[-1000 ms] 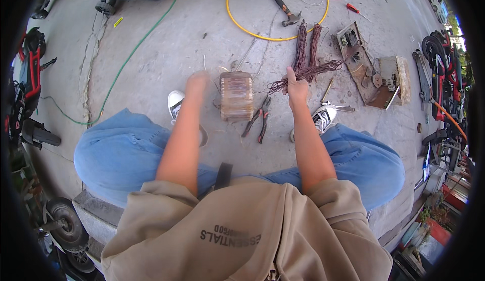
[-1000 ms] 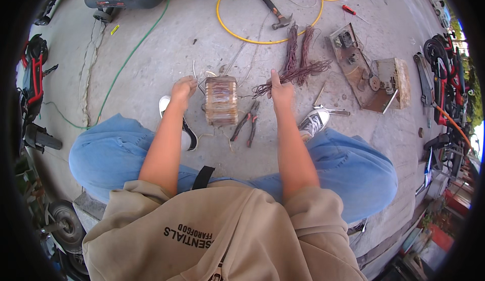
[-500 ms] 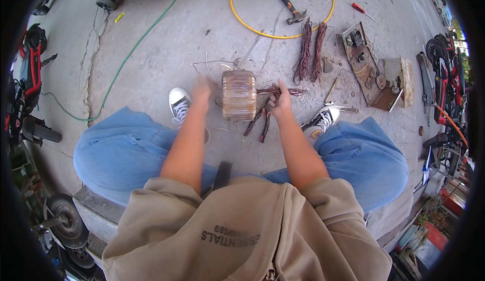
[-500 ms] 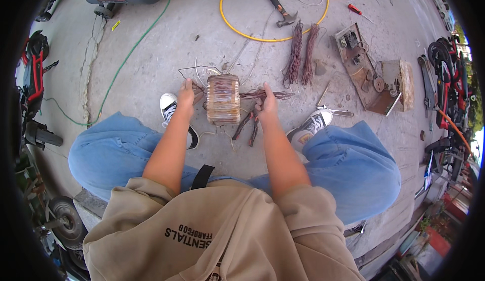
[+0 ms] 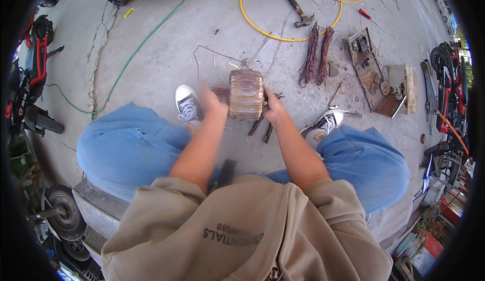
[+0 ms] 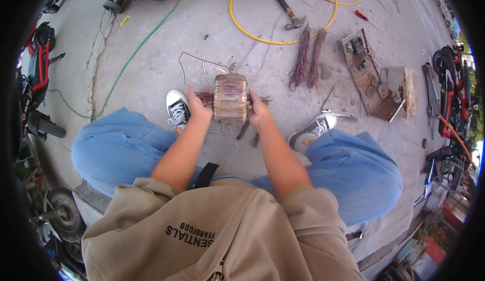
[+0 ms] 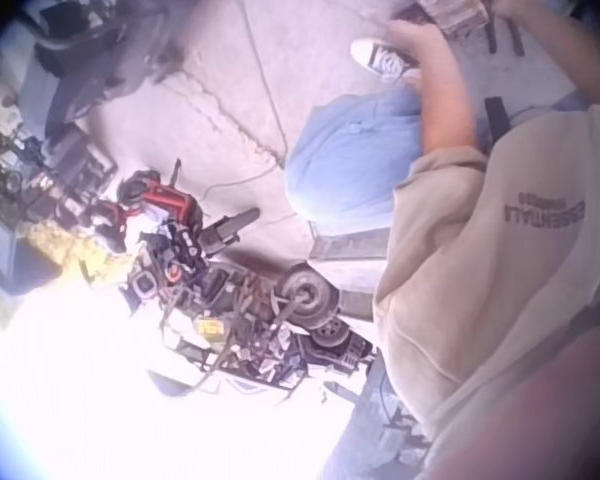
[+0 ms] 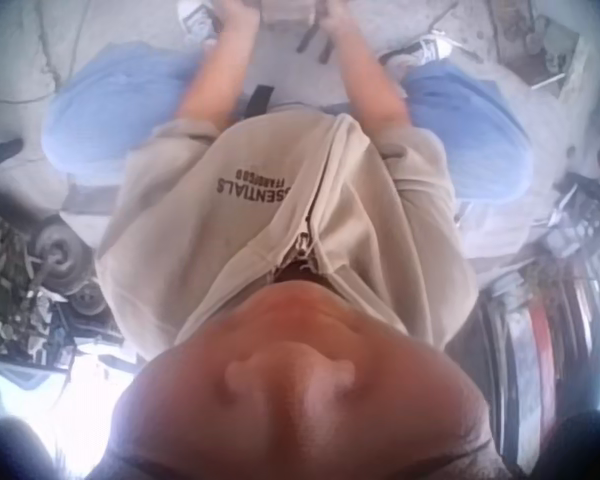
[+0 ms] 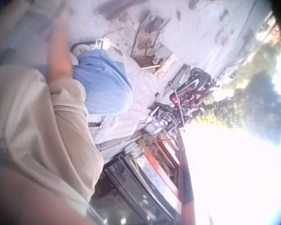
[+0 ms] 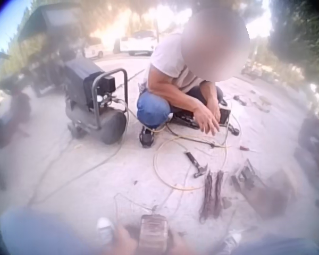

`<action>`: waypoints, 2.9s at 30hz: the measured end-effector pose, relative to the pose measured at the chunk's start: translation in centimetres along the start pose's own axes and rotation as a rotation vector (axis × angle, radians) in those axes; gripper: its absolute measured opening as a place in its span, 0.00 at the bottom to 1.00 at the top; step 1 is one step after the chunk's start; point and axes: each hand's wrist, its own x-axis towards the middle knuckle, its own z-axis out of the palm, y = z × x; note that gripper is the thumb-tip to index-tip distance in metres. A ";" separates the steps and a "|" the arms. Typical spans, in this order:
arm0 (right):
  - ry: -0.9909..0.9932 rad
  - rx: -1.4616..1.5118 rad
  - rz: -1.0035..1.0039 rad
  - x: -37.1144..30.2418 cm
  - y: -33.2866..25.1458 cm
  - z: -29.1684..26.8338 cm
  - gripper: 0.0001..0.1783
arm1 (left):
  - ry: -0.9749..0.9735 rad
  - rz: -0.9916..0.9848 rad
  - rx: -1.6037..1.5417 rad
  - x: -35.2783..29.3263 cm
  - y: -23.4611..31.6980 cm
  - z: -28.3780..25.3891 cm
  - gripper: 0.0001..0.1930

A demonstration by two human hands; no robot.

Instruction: The person sits on the floor and winds a reddish-brown wire around a rectangular wooden block. They repeatedly wrap the wire, adjust the bundle, and use a hammer to tap the block, likely to compact the windings.

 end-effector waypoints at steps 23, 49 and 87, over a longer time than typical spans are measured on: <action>-0.350 -1.385 -1.164 -11.2 -3.9 17.4 0.26 | -0.493 0.816 0.322 -17.5 15.9 14.0 0.12; -0.200 -1.090 -1.131 -10.0 0.9 14.6 0.16 | -0.799 1.259 0.780 -26.8 10.9 15.0 0.10; 0.334 -0.195 -0.446 -3.4 -5.0 -2.1 0.13 | -0.272 0.072 1.251 4.3 0.8 -2.2 0.13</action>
